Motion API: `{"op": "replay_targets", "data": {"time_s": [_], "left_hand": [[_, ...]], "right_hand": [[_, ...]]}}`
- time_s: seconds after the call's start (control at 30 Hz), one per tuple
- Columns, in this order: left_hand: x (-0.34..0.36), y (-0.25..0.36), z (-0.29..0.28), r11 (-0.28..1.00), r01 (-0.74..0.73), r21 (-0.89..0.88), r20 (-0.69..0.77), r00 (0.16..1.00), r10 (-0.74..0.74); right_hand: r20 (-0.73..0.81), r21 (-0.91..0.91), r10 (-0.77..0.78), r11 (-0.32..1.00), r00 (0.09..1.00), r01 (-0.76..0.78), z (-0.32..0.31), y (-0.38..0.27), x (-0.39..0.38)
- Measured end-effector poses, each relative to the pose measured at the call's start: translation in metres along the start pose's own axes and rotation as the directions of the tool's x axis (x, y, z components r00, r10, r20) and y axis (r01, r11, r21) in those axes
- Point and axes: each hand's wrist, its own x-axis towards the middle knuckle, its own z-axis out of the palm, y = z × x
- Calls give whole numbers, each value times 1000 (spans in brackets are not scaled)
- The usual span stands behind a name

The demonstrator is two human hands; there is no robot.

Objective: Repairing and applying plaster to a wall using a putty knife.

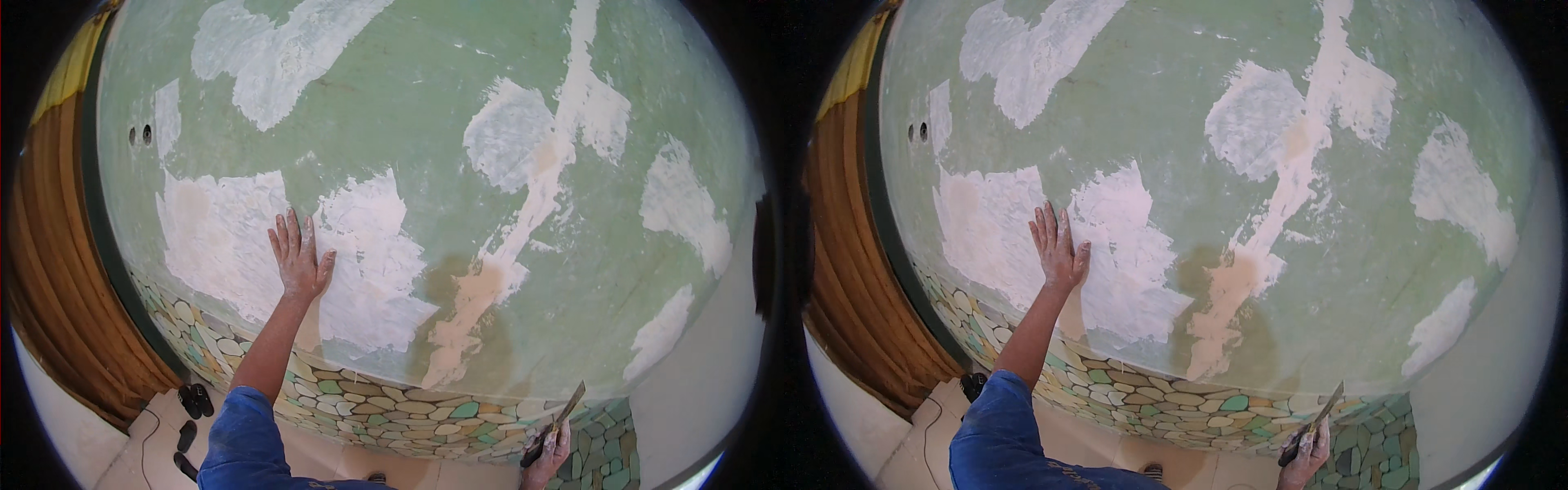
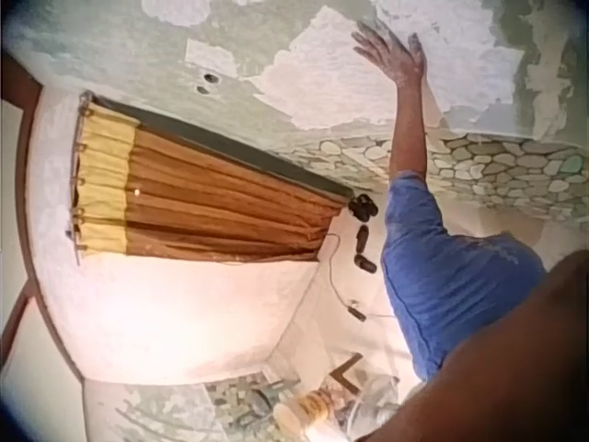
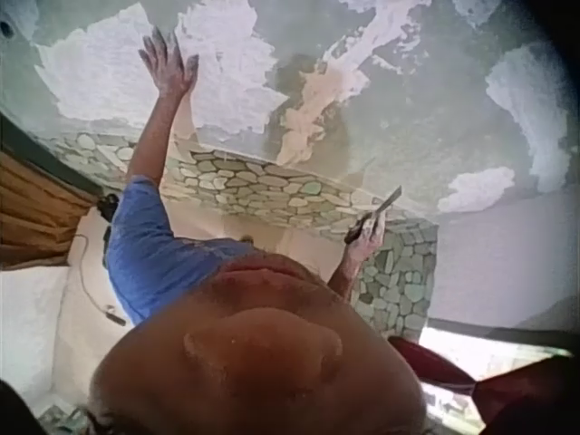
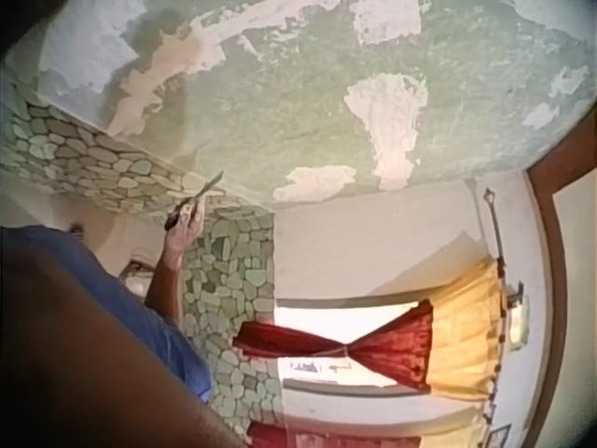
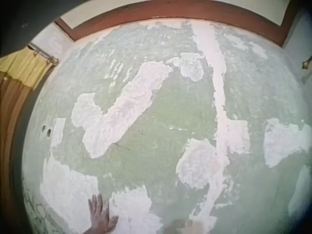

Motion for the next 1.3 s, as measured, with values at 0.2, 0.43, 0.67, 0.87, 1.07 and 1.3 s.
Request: {"op": "replay_targets", "data": {"time_s": [0.2,0.43,0.67,0.87,1.07,1.3], "left_hand": [[-10,0,2,1000,-12,-17,15,1000,12],[-16,-10,-8,996,-75,-54,112,990,80],[-46,-65,-19,985,-153,-81,225,960,167],[-46,-110,-37,983,-171,-74,279,942,185],[-29,-161,-52,996,-84,-25,233,969,87],[16,-157,-53,986,-153,-70,175,971,163]], "right_hand": [[-244,-68,170,979,955,-191,7,-46,-79],[-305,117,178,982,936,-148,5,-35,-112],[-208,117,170,982,963,-148,70,-44,-105],[-101,182,158,974,982,-138,129,-38,-95],[27,99,147,984,989,-149,193,-39,-86],[41,67,131,989,991,-134,237,-28,-89]]}}
